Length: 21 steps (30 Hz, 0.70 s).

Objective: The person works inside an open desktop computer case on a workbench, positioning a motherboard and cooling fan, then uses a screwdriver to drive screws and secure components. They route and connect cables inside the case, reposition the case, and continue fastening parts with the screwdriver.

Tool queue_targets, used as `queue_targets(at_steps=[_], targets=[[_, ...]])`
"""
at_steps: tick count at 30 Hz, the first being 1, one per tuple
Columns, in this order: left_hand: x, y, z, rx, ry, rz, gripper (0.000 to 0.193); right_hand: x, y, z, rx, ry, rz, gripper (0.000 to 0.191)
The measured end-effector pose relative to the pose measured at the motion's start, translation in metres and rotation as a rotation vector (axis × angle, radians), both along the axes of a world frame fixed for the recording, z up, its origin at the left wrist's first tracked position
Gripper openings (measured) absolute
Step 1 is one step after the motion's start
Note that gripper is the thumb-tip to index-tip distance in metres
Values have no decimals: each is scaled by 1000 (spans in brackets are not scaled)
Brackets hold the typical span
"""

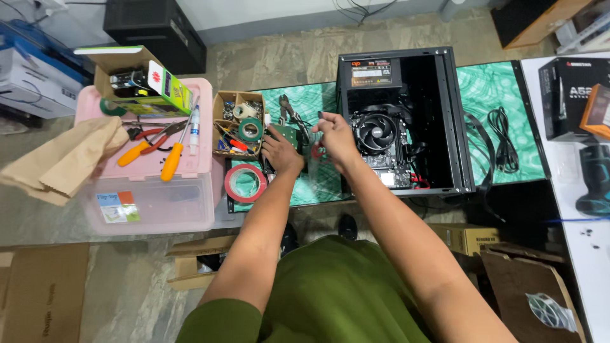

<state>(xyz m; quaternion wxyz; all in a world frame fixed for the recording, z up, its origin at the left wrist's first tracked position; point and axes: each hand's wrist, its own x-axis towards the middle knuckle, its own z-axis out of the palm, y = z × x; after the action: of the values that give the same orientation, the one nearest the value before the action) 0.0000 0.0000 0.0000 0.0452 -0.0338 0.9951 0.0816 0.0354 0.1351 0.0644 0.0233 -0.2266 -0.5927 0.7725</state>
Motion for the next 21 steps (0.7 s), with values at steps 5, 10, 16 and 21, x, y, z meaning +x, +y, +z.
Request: queue_targets(at_steps=[5,10,16,21], targets=[[15,-36,60,127,14,-110,145,-2,4,27,3,2,60,34],[13,-95,125,171,141,-294,142,-26,-19,56,218,-8,169,25],[10,-170,213,167,367,-595,136,-44,-47,125,618,211,544,25],[8,-215,254,92,443,-788,135,-50,-72,186,891,156,792,27]])
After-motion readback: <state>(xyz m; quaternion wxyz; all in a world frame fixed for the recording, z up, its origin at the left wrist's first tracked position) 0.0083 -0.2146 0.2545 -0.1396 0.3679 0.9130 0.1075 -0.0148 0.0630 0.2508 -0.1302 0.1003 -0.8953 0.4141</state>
